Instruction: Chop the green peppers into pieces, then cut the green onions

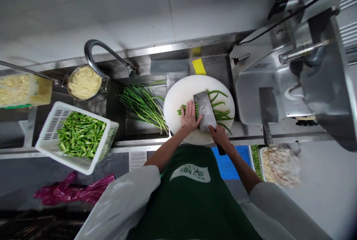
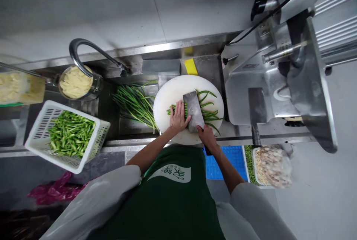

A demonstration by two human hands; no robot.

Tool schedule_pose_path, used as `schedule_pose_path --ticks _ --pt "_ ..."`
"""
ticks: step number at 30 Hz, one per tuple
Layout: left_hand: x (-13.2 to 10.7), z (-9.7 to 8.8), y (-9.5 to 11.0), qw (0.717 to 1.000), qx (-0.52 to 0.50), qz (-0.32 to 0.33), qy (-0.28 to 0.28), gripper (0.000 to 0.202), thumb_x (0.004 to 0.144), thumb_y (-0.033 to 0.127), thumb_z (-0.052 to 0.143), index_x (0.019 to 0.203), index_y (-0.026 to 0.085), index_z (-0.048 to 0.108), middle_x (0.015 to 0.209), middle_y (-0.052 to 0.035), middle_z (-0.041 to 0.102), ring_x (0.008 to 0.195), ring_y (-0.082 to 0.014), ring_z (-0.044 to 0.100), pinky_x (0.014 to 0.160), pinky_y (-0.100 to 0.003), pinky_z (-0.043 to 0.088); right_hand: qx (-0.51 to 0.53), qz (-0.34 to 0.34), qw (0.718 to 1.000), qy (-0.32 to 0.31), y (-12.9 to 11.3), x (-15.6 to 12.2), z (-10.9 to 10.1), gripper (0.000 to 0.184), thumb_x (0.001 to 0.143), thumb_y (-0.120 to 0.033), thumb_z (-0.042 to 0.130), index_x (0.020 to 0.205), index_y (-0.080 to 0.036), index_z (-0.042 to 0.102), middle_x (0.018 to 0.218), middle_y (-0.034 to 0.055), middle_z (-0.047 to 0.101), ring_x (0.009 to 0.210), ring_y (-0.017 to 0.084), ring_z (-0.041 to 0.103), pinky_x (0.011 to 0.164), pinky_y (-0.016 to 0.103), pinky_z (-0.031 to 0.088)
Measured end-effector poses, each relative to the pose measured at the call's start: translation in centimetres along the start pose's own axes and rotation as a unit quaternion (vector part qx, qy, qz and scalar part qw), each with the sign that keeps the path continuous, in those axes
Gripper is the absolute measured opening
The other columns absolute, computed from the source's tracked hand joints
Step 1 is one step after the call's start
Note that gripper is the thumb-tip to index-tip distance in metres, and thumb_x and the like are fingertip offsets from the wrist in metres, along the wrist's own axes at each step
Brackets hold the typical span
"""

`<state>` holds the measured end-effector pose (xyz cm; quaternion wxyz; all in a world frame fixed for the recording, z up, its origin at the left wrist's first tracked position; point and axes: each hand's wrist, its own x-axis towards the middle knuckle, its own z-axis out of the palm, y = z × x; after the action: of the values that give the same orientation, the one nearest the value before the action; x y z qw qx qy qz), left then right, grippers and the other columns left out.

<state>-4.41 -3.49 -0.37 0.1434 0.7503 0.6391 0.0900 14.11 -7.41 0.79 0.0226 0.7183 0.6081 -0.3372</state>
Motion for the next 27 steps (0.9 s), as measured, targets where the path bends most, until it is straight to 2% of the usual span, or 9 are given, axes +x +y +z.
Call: schedule_pose_path --ticks 7,16,23,27 --pt "0.2 0.1 -0.1 1.0 -0.005 -0.01 -0.014 0.08 0.103 0.056 0.035 0.163 0.005 0.019 0.169 -0.0155 0.013 0.159 -0.0286 0.004 0.129 -0.056 0.001 -0.024 0.03 0.999 -0.008 -1.5 -0.4 0.5 0.048 0.103 -0.047 0.045 0.11 -0.005 0.067 0.105 0.0248 0.072 0.1 0.03 0.069 0.081 0.032 0.044" --pt "0.1 -0.2 -0.4 1.0 -0.023 -0.001 -0.019 0.078 0.104 0.053 0.034 0.163 0.005 0.018 0.169 -0.0167 0.016 0.159 -0.0288 0.004 0.129 -0.056 0.003 -0.012 0.043 0.999 -0.006 -4.7 -0.4 0.8 0.046 0.105 -0.045 0.043 0.113 -0.004 0.063 0.103 0.0252 0.073 0.096 0.029 0.071 0.077 0.031 0.045" --pt "0.3 0.2 -0.9 1.0 -0.017 0.012 -0.015 0.076 0.104 0.051 0.033 0.163 0.005 0.019 0.168 -0.0165 0.018 0.159 -0.0284 0.008 0.129 -0.057 0.005 -0.004 0.066 0.997 0.041 -6.2 -0.1 2.1 0.048 0.104 -0.046 0.043 0.114 -0.003 0.062 0.104 0.0268 0.072 0.097 0.031 0.071 0.076 0.032 0.044" --pt "-0.7 -0.2 -1.5 1.0 0.004 0.024 -0.011 0.071 0.105 0.049 0.029 0.163 0.008 0.021 0.168 -0.0157 0.022 0.159 -0.027 0.011 0.129 -0.056 0.005 0.031 0.043 0.998 0.039 -6.2 -0.3 1.6 0.043 0.103 -0.044 0.045 0.111 -0.007 0.065 0.103 0.0232 0.073 0.099 0.029 0.07 0.078 0.03 0.044"
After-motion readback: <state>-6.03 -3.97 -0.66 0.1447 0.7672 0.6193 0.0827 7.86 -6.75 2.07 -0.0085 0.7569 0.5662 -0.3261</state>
